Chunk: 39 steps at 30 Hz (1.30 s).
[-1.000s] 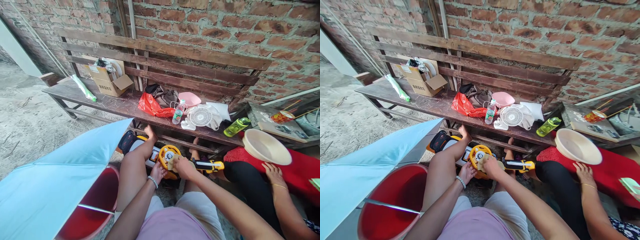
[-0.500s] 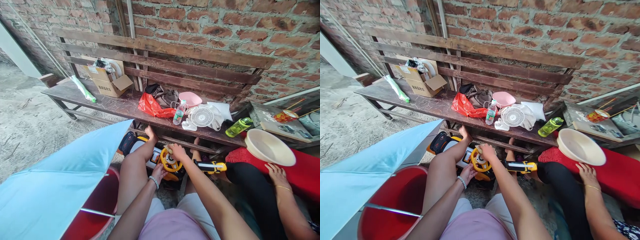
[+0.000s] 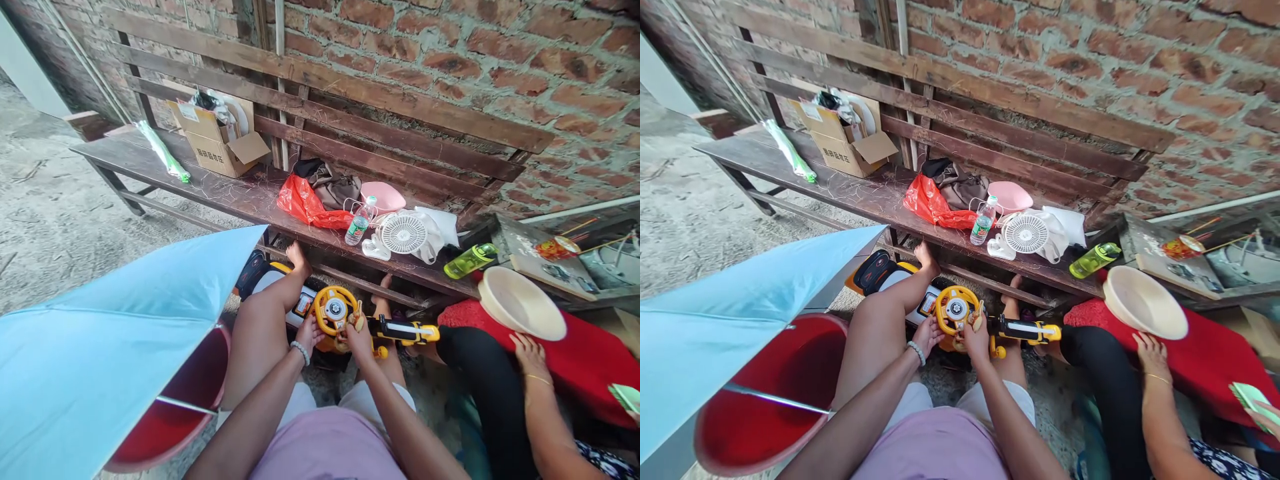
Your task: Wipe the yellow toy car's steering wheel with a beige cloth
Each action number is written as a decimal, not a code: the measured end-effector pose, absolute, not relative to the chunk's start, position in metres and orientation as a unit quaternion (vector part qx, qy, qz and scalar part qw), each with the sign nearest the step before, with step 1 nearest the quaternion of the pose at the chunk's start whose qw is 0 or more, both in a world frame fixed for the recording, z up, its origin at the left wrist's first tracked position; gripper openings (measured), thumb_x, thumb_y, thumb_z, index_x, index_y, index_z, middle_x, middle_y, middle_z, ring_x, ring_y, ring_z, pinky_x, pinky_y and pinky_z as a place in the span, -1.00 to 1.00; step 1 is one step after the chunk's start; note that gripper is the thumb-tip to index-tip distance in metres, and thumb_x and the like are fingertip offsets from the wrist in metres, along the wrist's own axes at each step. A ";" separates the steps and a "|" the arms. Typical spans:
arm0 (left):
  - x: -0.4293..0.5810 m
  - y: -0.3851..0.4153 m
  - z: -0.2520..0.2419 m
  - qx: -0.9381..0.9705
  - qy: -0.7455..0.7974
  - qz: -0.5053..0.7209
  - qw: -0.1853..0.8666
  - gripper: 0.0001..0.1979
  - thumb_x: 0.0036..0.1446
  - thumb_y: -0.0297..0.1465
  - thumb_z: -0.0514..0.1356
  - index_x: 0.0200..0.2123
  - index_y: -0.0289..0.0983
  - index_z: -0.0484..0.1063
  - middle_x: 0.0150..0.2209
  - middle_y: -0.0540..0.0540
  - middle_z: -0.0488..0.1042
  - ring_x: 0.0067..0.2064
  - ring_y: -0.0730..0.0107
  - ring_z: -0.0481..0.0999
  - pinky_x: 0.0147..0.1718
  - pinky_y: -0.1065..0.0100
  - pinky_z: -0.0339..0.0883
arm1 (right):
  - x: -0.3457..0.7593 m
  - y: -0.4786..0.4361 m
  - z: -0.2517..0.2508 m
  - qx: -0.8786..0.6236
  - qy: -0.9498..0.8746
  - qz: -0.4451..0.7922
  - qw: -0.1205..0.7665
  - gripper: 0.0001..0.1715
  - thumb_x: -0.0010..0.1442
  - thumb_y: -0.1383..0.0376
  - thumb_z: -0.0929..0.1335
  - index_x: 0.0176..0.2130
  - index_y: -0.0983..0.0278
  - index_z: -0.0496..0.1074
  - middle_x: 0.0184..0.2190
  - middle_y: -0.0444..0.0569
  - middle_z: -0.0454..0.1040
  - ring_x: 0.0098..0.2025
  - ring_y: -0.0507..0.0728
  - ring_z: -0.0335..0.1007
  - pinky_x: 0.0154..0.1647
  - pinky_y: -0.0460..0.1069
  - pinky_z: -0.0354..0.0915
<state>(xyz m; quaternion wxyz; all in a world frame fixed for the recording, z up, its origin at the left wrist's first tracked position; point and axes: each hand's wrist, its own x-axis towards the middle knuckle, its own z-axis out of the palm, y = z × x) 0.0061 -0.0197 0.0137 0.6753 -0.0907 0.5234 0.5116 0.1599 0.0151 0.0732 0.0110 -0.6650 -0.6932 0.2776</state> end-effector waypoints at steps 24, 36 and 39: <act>0.019 -0.025 0.027 -0.096 0.503 0.507 0.693 -0.51 0.58 -0.10 -0.13 0.13 -0.26 0.47 0.02 -0.31 0.70 -0.15 0.24 0.71 -0.08 0.30 0.51 | 0.168 0.064 0.084 -0.721 -0.604 0.334 0.055 -0.59 0.32 0.27 0.28 0.09 0.31 0.49 -0.01 0.18 0.68 0.03 0.25 0.63 -0.04 -0.01 0.43; 0.015 -0.027 0.017 -0.121 0.461 0.520 0.709 -0.51 0.55 -0.08 -0.08 0.21 -0.24 0.43 0.02 -0.32 0.68 -0.07 0.11 0.70 -0.01 0.15 0.52 | 0.099 0.131 0.119 -0.523 -0.821 0.118 -0.196 -0.55 0.41 0.27 0.31 0.22 0.32 0.47 0.16 0.29 0.62 0.23 0.36 0.55 0.16 0.17 0.33; 0.013 -0.029 0.016 -0.115 0.458 0.519 0.712 -0.48 0.55 -0.07 -0.14 0.20 -0.24 0.43 0.05 -0.33 0.68 -0.07 0.11 0.70 -0.01 0.14 0.50 | 0.079 0.129 0.122 -0.461 -0.858 0.094 -0.204 -0.53 0.35 0.33 0.35 0.20 0.34 0.52 0.17 0.33 0.62 0.28 0.39 0.49 0.26 0.22 0.25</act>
